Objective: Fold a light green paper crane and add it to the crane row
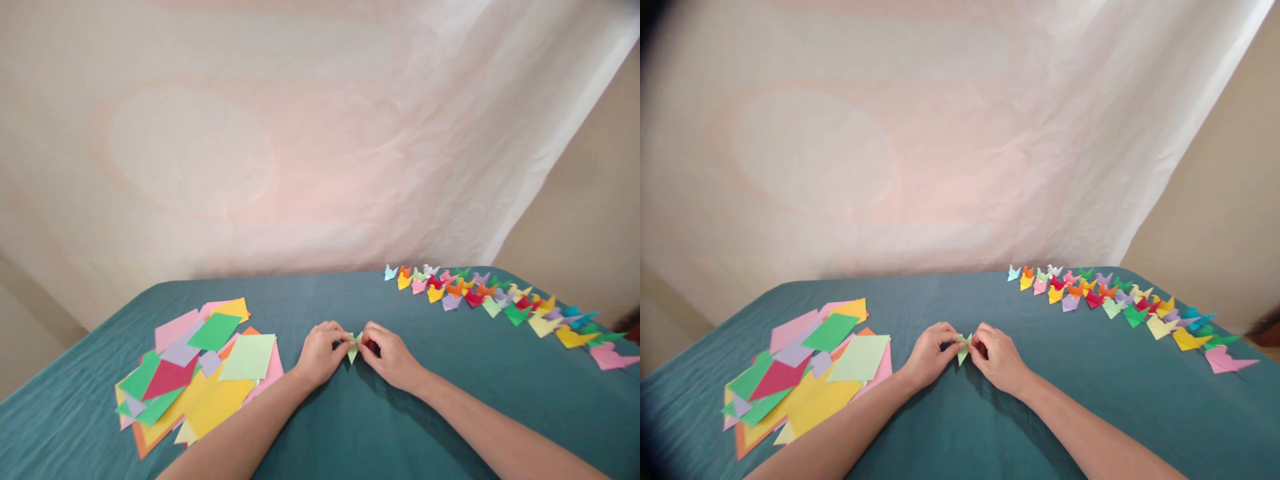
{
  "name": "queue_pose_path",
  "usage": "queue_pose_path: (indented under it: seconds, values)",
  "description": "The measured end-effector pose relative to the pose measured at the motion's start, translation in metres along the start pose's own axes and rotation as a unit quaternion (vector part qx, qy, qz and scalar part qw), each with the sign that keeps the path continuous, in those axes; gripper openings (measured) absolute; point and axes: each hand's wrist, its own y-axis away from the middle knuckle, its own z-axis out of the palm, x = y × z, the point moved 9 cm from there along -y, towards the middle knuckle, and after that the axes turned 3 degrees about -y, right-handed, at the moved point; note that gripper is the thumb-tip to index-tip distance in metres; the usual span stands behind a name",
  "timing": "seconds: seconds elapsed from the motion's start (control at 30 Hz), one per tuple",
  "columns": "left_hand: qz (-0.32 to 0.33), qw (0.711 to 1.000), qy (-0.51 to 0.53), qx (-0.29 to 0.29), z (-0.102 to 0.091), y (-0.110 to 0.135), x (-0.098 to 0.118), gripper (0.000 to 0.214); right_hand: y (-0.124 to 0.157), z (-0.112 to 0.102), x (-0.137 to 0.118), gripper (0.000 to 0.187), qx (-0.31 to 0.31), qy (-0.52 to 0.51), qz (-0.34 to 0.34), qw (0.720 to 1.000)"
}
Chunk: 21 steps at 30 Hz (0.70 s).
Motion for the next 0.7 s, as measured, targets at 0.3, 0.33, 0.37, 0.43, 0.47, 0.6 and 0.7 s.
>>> queue_pose_path:
  seconds: [0.3, 0.33, 0.37, 0.43, 0.47, 0.6, 0.7]
  values:
    - [-0.039, 0.995, 0.082, 0.031, -0.0079, -0.0010, -0.0095, 0.014, -0.0021, 0.0003, 0.0084, 0.010, 0.004, -0.062, 0.017, 0.998]
    - [-0.038, 0.995, 0.082, 0.034, -0.0087, -0.0009, -0.0092, 0.014, -0.0024, 0.0003, 0.0083, 0.008, 0.004, -0.070, 0.016, 0.997]
    - [-0.037, 0.995, 0.083, 0.036, -0.0091, -0.0008, -0.0089, 0.014, -0.0026, 0.0004, 0.0077, 0.007, 0.002, -0.076, 0.014, 0.997]
    - [-0.033, 0.995, 0.090, 0.032, -0.0087, -0.0009, -0.0077, 0.014, -0.0029, 0.0002, 0.0053, 0.007, -0.002, -0.082, 0.005, 0.997]
    - [-0.031, 0.995, 0.095, 0.028, -0.0079, -0.0010, -0.0070, 0.014, -0.0029, -0.0003, 0.0041, 0.007, -0.003, -0.081, 0.001, 0.997]
    - [-0.025, 0.994, 0.102, 0.019, -0.0057, -0.0010, -0.0054, 0.014, -0.0025, -0.0033, 0.0031, 0.013, 0.007, -0.049, -0.005, 0.999]
    - [-0.027, 0.995, 0.097, 0.022, -0.0057, -0.0008, -0.0059, 0.012, -0.0021, -0.0033, 0.0046, 0.015, 0.009, -0.031, -0.004, 0.999]
